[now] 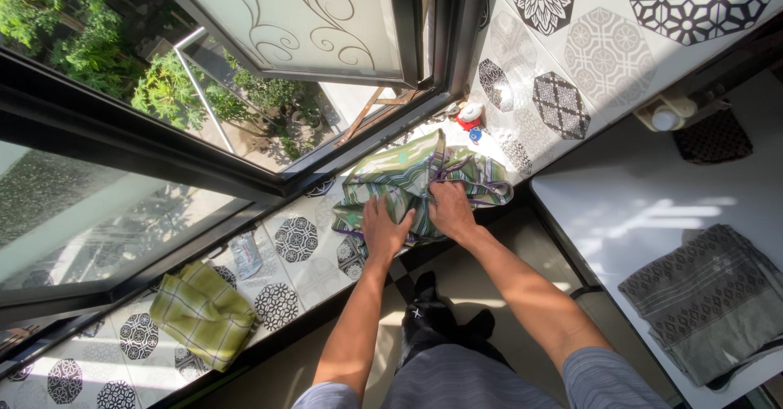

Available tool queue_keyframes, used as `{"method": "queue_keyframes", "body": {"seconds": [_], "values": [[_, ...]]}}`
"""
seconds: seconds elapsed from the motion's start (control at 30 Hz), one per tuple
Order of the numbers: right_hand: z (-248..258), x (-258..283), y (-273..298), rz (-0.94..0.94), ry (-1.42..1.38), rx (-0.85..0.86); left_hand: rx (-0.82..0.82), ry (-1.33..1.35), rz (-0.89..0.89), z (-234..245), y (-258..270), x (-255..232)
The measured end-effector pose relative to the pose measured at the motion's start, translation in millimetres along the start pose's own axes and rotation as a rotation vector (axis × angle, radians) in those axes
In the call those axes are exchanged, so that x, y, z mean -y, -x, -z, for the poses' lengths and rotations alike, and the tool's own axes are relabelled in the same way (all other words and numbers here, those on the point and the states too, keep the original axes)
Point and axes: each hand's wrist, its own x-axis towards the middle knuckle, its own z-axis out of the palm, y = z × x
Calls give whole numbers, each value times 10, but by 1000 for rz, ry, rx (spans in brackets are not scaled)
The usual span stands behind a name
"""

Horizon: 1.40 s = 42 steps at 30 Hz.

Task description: The person folds patterned fabrics on a window ledge and moves them to a table before spraying a cleaning solution onto a cloth and wiping the glass window panes.

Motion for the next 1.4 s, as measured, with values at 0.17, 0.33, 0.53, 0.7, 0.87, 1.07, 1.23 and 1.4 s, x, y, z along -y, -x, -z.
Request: {"method": "queue_keyframes", "body": {"seconds": [0.17,0.33,0.53,0.7,0.87,1.07,1.23,1.4], "values": [[178,412,19,333,104,-83,202,-318,-73,276,58,-68],[484,626,-32,565,161,-133,-130,101,-395,243,80,132],[465,499,17,803,265,150,-284,-167,-890,906,15,-196],[713,505,72,689,200,-55,183,-340,-808,1195,-124,-461],[1066,467,102,3,181,-172,-88,-34,-931,1502,-127,-459],[1407,329,-60,-166,-452,-231,-271,-77,-869,2121,7,-657],[1951,731,-437,-46,-747,-172,-365,-64,-918,2744,170,-947],[2303,1276,-579,295,-564,-127,-197,32,-906,2870,304,-1196]]}}
